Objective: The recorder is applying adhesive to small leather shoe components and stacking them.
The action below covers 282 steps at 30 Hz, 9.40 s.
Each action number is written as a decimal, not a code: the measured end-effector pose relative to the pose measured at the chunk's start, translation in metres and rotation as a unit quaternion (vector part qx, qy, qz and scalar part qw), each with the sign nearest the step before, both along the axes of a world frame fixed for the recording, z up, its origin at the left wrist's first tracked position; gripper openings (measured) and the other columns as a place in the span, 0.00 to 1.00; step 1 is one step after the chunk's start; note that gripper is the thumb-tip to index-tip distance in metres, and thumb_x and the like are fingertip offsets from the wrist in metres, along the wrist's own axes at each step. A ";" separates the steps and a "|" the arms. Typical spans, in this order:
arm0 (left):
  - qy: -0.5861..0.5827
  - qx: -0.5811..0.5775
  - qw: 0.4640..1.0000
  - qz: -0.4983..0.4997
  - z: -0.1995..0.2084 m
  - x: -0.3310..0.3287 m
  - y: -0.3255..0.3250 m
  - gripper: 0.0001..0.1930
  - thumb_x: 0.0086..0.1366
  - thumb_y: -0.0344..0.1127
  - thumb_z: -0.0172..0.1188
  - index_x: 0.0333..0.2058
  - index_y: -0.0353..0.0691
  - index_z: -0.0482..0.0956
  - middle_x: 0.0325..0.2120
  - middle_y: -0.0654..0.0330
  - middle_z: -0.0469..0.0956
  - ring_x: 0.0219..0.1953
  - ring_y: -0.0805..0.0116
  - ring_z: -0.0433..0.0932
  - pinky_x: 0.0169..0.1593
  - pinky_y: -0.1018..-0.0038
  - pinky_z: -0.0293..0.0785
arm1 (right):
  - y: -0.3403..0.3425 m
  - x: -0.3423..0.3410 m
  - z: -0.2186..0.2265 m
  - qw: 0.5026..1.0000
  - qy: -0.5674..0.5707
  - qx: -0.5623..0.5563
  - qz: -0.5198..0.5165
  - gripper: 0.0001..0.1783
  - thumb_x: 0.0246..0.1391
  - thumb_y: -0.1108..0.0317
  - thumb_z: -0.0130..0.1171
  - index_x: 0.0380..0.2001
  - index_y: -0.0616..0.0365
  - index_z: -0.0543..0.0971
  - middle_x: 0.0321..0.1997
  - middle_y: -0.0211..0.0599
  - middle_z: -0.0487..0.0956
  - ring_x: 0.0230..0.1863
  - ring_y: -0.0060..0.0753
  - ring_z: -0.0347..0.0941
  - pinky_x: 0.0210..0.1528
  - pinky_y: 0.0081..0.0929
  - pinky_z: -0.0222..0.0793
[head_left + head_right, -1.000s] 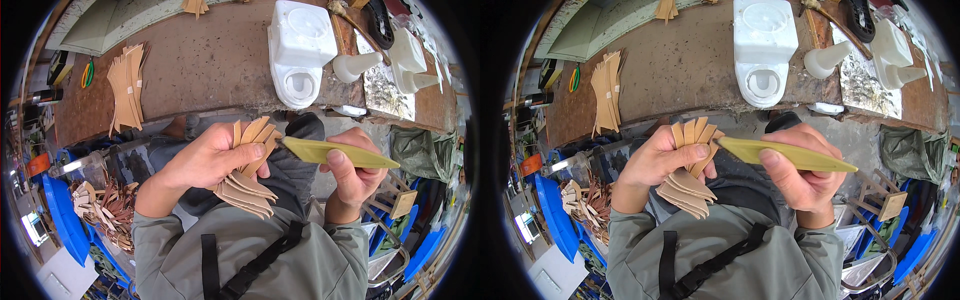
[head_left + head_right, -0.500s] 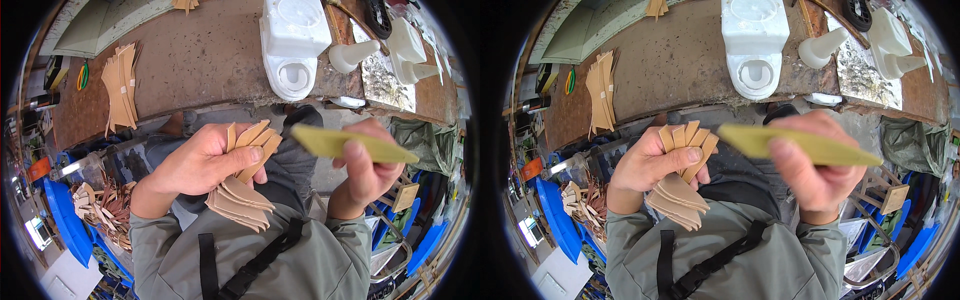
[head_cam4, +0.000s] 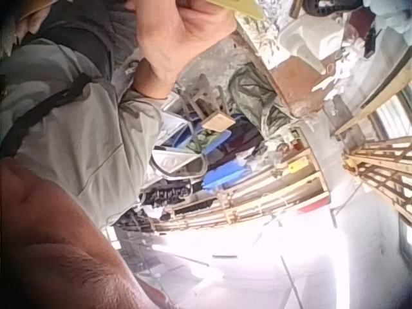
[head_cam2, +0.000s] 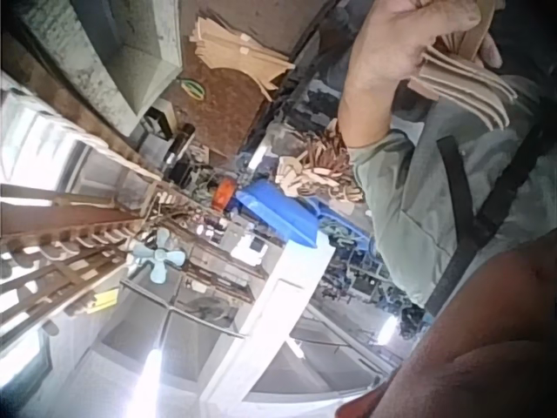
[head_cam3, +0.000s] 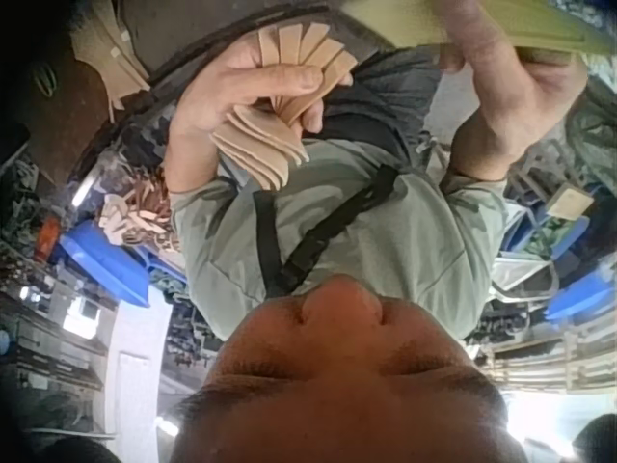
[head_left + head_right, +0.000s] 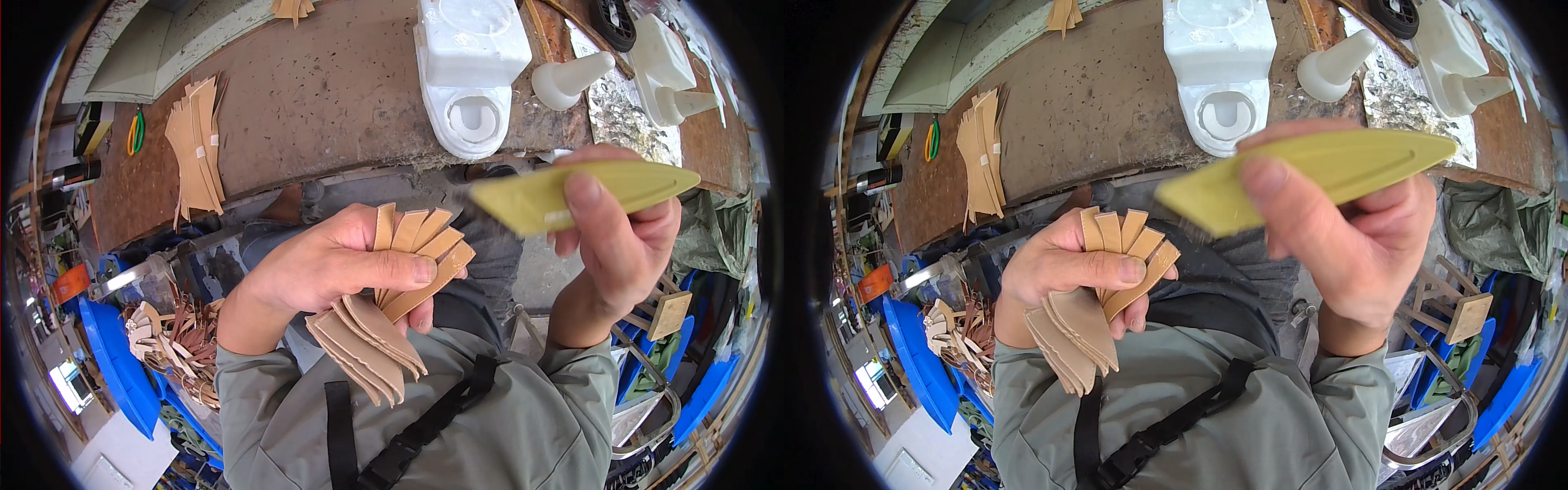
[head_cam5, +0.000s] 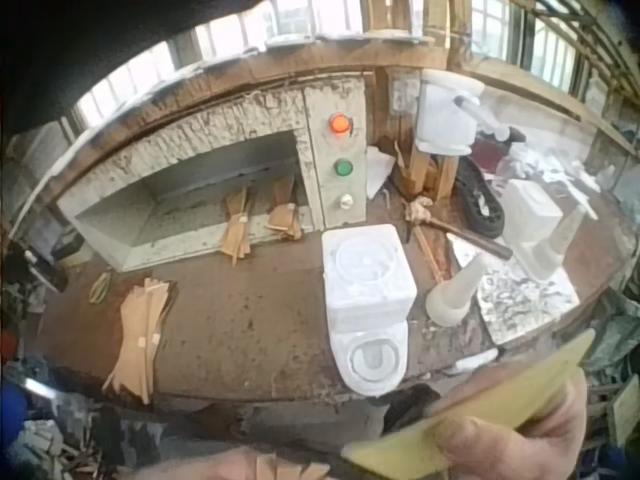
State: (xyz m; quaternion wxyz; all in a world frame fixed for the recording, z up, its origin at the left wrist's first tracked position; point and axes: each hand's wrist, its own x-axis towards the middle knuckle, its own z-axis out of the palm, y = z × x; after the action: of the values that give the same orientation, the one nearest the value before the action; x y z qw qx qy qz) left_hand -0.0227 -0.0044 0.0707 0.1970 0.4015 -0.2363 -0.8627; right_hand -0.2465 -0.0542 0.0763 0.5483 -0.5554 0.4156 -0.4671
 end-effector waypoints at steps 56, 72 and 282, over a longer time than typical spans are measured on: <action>0.012 0.004 1.000 -0.011 0.007 0.000 -0.004 0.17 0.60 0.32 0.54 0.45 0.29 0.68 0.23 0.50 0.76 0.23 0.65 0.77 0.24 0.74 0.73 | -0.024 0.018 0.005 0.989 -0.001 -0.086 0.121 0.12 0.48 0.68 0.59 0.31 0.68 0.78 0.20 0.39 0.77 0.12 0.14 0.65 0.14 0.12 0.57; 0.018 0.025 0.999 0.009 0.012 -0.004 -0.006 0.19 0.60 0.32 0.53 0.49 0.29 0.66 0.24 0.51 0.75 0.23 0.65 0.78 0.24 0.75 0.74 | -0.028 0.008 0.006 0.994 -0.001 -0.044 0.099 0.09 0.49 0.72 0.57 0.31 0.68 0.78 0.24 0.38 0.77 0.12 0.16 0.63 0.13 0.13 0.54; -0.023 -0.183 0.964 0.192 -0.025 0.020 0.066 0.30 0.51 0.23 0.55 0.56 0.31 0.60 0.50 0.60 0.69 0.51 0.74 0.67 0.55 0.75 0.61 | 0.021 0.038 -0.008 0.951 0.066 -0.227 0.200 0.07 0.36 0.75 0.65 0.23 0.65 0.80 0.23 0.40 0.78 0.23 0.31 0.73 0.25 0.24 0.67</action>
State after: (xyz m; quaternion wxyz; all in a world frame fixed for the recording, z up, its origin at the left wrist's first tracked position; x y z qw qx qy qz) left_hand -0.0031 0.0614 0.0457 0.4233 0.4161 -0.3133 -0.7413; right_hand -0.2080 -0.0337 0.0682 0.4612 -0.7665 0.2148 -0.3920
